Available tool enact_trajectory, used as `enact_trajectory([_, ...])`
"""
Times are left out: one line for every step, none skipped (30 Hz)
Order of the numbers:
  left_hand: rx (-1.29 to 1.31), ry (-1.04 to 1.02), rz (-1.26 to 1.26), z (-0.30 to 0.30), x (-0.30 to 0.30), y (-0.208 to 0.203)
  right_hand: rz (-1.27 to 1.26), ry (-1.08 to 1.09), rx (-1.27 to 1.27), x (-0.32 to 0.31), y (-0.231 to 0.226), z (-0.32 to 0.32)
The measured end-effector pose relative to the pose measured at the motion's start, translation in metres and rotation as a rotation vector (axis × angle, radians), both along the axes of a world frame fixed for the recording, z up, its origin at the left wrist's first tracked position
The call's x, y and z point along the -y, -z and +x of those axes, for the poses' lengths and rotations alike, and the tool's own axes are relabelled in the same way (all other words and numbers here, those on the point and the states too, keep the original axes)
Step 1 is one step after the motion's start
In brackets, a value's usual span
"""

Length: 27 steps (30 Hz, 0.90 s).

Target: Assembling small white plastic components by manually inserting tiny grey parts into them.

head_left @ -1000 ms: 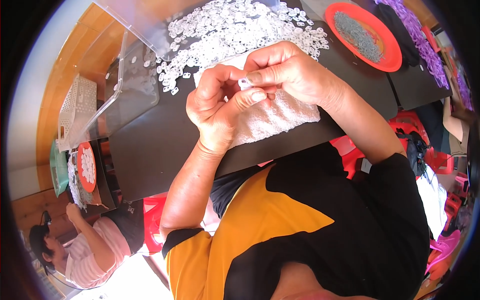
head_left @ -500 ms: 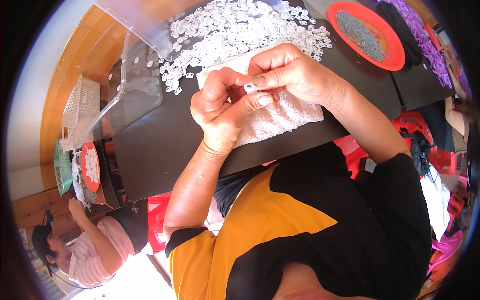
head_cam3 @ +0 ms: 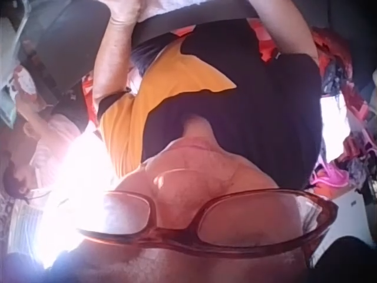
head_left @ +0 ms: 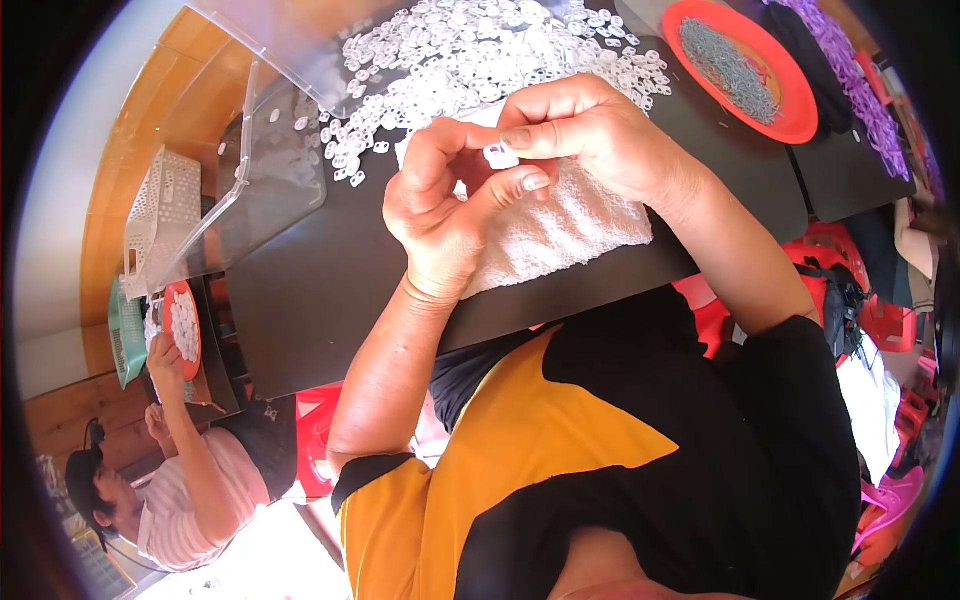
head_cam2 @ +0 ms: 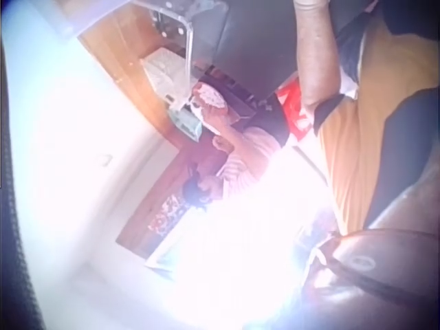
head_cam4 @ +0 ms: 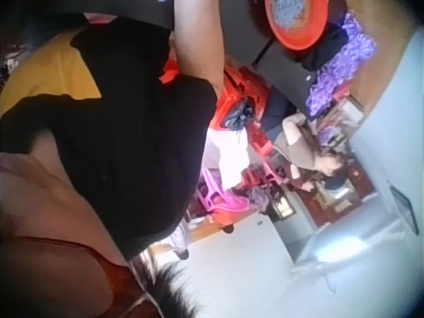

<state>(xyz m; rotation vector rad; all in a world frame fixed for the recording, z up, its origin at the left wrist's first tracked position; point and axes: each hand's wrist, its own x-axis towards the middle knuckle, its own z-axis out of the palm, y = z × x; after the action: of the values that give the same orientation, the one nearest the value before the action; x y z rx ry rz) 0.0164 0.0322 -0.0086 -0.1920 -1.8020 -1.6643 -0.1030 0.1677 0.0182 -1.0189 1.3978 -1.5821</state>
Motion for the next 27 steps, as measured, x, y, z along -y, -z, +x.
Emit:
enact_trajectory([0.009,-0.006,-0.033,0.0,0.0,-0.001,-0.017,0.033,-0.018,0.0,0.002,-0.001])
enact_trajectory([0.009,-0.005,-0.032,-0.001,0.0,-0.001,-0.016,0.034,-0.019,0.0,0.002,-0.002])
enact_trajectory([0.028,-0.036,-0.042,0.0,-0.001,-0.003,-0.013,0.029,-0.035,0.0,0.002,-0.003])
enact_trajectory([0.048,-0.066,-0.051,0.0,-0.001,-0.004,-0.01,0.025,-0.051,0.0,0.001,-0.003])
enact_trajectory([0.046,-0.068,-0.051,0.0,0.0,-0.003,-0.011,0.024,-0.053,-0.001,0.0,-0.003])
enact_trajectory([0.04,-0.083,-0.072,0.0,0.002,-0.001,0.001,0.028,-0.044,-0.002,-0.002,-0.003])
enact_trajectory([0.035,-0.098,-0.092,0.0,0.003,0.0,0.012,0.033,-0.034,-0.002,-0.003,-0.003])
enact_trajectory([0.034,-0.099,-0.092,0.001,0.003,0.0,0.012,0.032,-0.034,-0.002,-0.002,-0.004])
enact_trajectory([0.052,-0.097,-0.097,0.001,0.003,-0.001,0.016,0.024,-0.057,-0.002,-0.002,-0.005])
enact_trajectory([0.069,-0.094,-0.101,0.001,0.003,-0.001,0.019,0.016,-0.08,-0.002,-0.001,-0.006])
enact_trajectory([0.07,-0.094,-0.1,0.001,0.002,-0.001,0.02,0.016,-0.079,-0.002,-0.002,-0.005])
enact_trajectory([0.082,-0.089,-0.086,0.002,0.002,-0.001,0.014,0.017,-0.086,-0.002,-0.003,-0.004])
enact_trajectory([0.095,-0.085,-0.073,0.002,0.002,0.0,0.007,0.017,-0.092,-0.002,-0.005,-0.003])
enact_trajectory([0.095,-0.086,-0.072,0.003,0.002,0.0,0.008,0.016,-0.091,-0.003,-0.006,-0.002])
enact_trajectory([0.098,-0.079,-0.076,0.003,0.002,0.0,0.027,0.01,-0.102,-0.004,-0.007,-0.001])
enact_trajectory([0.1,-0.073,-0.079,0.004,0.002,0.001,0.047,0.005,-0.113,-0.004,-0.008,-0.001])
enact_trajectory([0.1,-0.074,-0.079,0.004,0.002,0.001,0.047,0.004,-0.113,-0.004,-0.006,-0.001])
enact_trajectory([0.106,-0.072,-0.093,0.004,0.002,0.002,0.027,0.0,-0.089,-0.004,-0.003,-0.002])
enact_trajectory([0.111,-0.07,-0.107,0.003,0.003,0.002,0.006,-0.004,-0.064,-0.004,-0.002,-0.003])
enact_trajectory([0.108,-0.072,-0.108,0.003,0.003,0.0,0.005,-0.005,-0.067,-0.003,-0.001,-0.002])
enact_trajectory([0.105,-0.071,-0.106,0.003,0.003,-0.002,-0.006,0.016,-0.057,-0.002,0.0,-0.001])
enact_trajectory([0.102,-0.071,-0.105,0.003,0.003,-0.004,-0.017,0.038,-0.048,-0.001,0.0,0.001])
enact_trajectory([0.101,-0.076,-0.106,0.004,0.004,-0.006,-0.018,0.033,-0.049,0.0,-0.001,0.003])
enact_trajectory([0.101,-0.09,-0.022,0.005,0.005,-0.008,-0.035,0.103,-0.085,0.001,-0.003,0.006])
enact_trajectory([0.1,-0.105,0.062,0.006,0.005,-0.011,-0.053,0.173,-0.12,0.002,-0.004,0.009])
enact_trajectory([0.11,-0.195,0.114,0.01,0.005,-0.015,-0.151,0.252,-0.238,0.0,-0.006,0.011])
enact_trajectory([0.111,-0.258,0.123,0.014,0.007,-0.024,-0.257,0.28,-0.334,-0.008,-0.019,0.015])
